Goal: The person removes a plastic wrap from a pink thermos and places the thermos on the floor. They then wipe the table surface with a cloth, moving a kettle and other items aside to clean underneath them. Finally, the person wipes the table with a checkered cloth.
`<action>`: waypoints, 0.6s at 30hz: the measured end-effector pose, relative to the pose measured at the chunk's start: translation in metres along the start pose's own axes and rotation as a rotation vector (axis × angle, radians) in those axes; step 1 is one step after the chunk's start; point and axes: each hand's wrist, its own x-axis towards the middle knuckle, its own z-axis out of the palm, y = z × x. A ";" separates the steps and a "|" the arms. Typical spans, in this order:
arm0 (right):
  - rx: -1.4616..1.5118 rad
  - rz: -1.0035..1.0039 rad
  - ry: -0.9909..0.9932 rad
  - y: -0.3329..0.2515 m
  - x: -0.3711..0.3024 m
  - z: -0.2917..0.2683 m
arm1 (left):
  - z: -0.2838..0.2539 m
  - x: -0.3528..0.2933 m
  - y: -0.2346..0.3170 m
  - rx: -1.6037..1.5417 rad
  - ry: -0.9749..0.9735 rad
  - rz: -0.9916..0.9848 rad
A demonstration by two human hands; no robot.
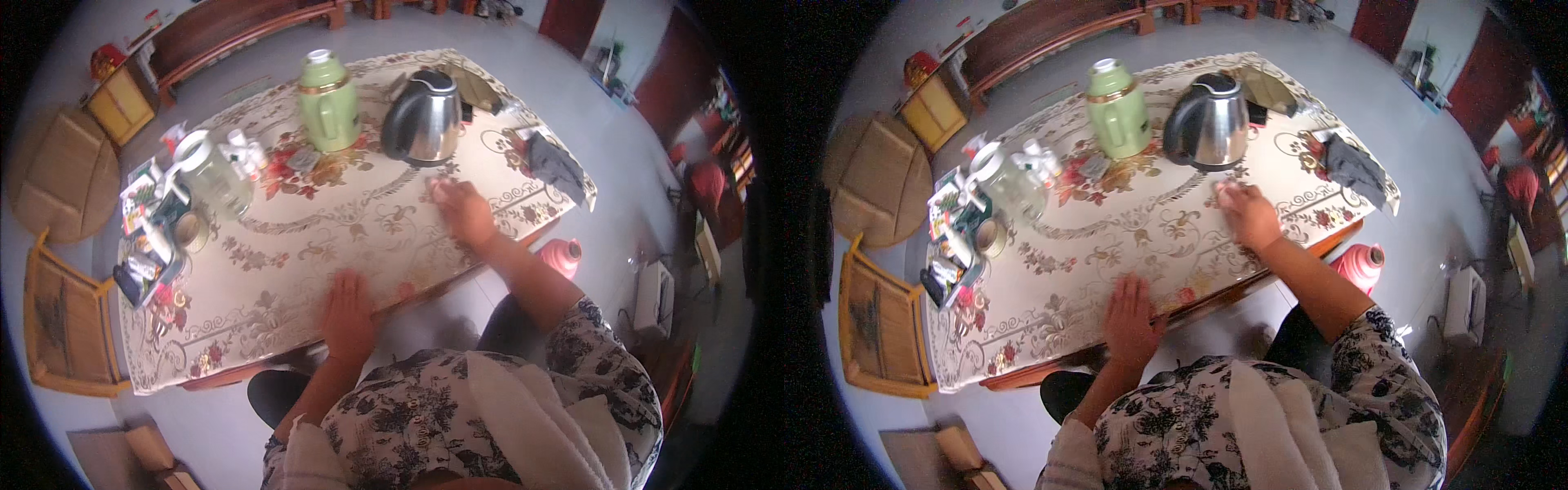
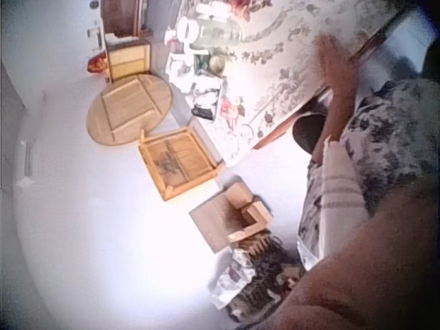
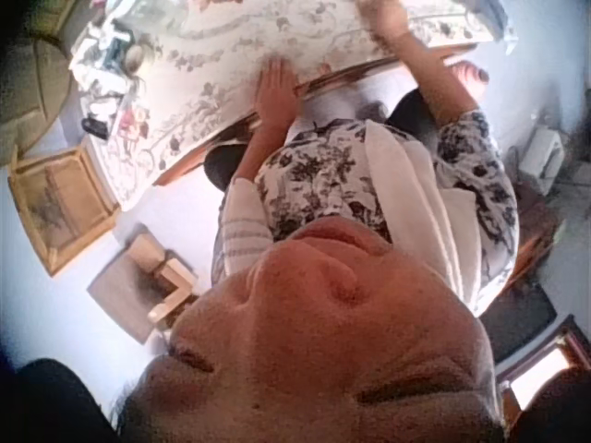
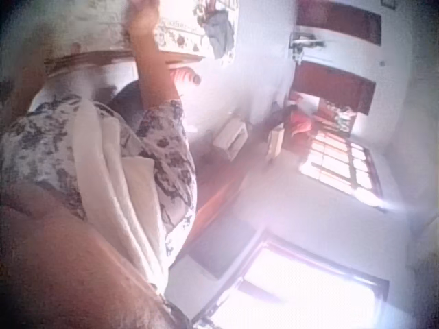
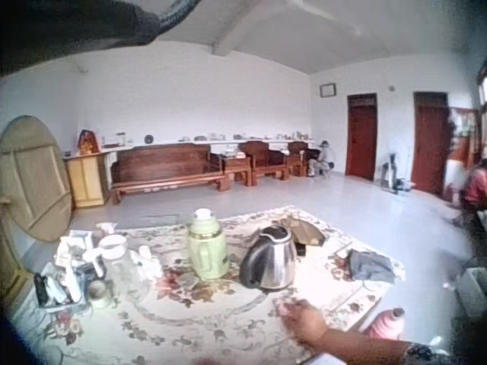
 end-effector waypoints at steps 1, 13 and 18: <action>0.094 0.007 0.006 -0.016 0.005 0.008 | 0.001 0.000 -0.001 -0.010 0.008 0.008; 0.750 -0.456 -0.469 -0.348 0.018 0.134 | 0.010 -0.043 -0.009 -0.360 0.021 0.115; 0.617 -0.899 -0.104 -0.286 0.049 0.140 | -0.012 -0.043 -0.015 -0.226 -0.178 0.109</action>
